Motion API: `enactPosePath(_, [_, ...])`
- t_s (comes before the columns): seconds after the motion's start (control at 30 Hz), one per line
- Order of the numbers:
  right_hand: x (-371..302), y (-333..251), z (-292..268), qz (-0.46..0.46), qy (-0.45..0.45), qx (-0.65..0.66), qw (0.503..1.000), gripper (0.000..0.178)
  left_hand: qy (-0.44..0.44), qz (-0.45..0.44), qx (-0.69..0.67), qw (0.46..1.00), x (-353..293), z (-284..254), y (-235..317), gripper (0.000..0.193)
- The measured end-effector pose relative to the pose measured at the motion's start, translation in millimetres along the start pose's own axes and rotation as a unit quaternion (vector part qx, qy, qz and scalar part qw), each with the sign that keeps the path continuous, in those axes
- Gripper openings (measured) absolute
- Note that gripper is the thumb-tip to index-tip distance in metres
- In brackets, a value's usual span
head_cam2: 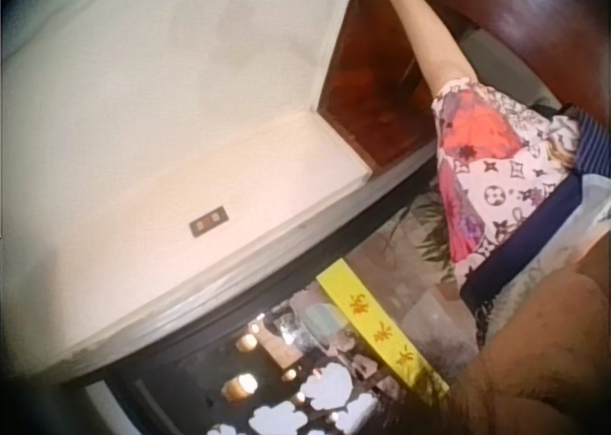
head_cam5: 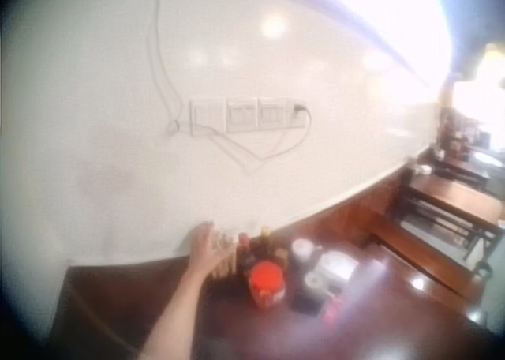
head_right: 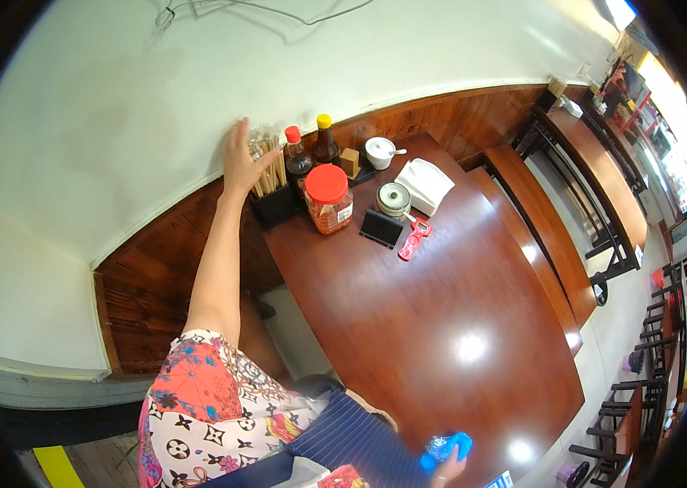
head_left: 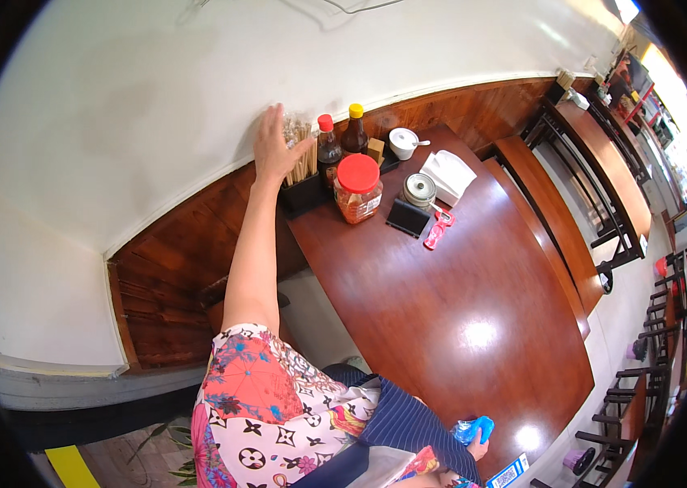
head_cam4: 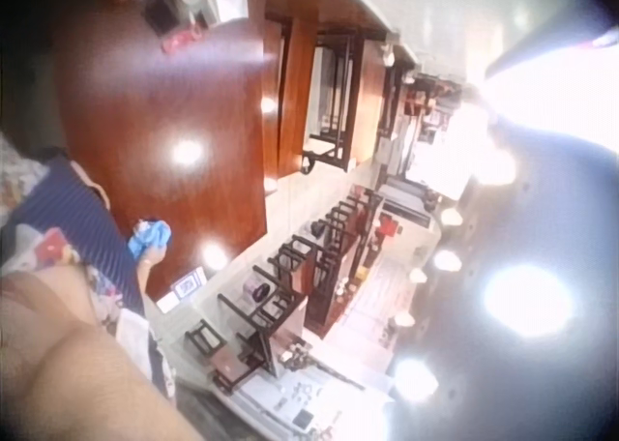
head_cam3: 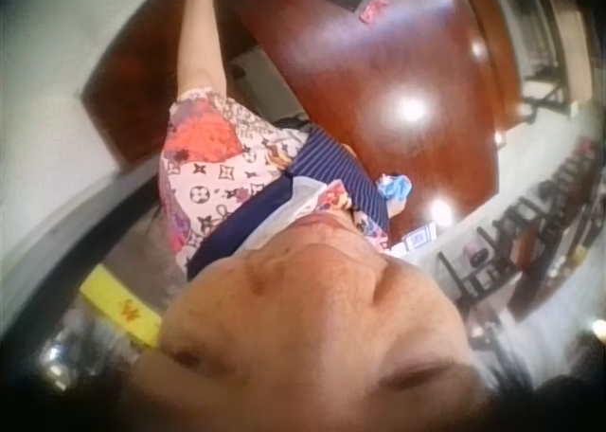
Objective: The person unpacks a bundle of disposable chopsticks and distributes them into containers on several tables in a restaurant. They walk between tables, place chopsticks in holders, and briefly inspect a refrigerated display case.
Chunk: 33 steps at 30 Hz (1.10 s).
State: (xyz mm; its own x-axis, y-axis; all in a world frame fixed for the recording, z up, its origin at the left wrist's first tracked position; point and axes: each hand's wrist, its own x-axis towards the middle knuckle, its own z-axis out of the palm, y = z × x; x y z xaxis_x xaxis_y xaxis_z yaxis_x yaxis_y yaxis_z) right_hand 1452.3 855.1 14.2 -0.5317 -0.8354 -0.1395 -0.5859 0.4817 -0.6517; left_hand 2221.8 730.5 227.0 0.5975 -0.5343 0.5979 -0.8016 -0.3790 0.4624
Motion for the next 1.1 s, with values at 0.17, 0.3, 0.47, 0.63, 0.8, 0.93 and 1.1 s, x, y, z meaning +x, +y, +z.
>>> enactPosePath(0.17, [-11, -19, -4, -0.002, 0.025, 0.046, 0.999, 0.051, -0.196, -0.018, 0.228, 0.954, 14, -24, 12, 0.079])
enactPosePath(0.3, [-43, -61, -6, 0.028, 0.022, 0.119, 0.992, 0.052, 0.021, 0.040, 0.158, 0.986, 27, -11, -2, 0.060])
enactPosePath(0.47, [-41, -60, -8, 0.019, 0.013, 0.101, 0.995, 0.045, -0.116, 0.015, 0.205, 0.972, 12, -3, -5, 0.051])
enactPosePath(0.63, [-45, -73, -12, 0.041, -0.004, 0.085, 0.996, 0.034, -0.085, 0.057, 0.201, 0.974, 23, -23, -12, 0.048])
enactPosePath(0.8, [-40, -61, -9, 0.012, 0.000, 0.093, 0.996, 0.038, -0.099, 0.034, 0.266, 0.958, -8, -17, -27, 0.050])
enactPosePath(0.93, [-35, -44, -7, 0.013, 0.008, 0.084, 0.996, 0.041, 0.068, 0.015, 0.096, 0.993, -26, -34, 9, 0.025])
enactPosePath(1.1, [-31, -44, -7, 0.018, -0.001, 0.057, 0.998, 0.042, 0.019, 0.094, 0.070, 0.993, -60, 2, 1, 0.008])
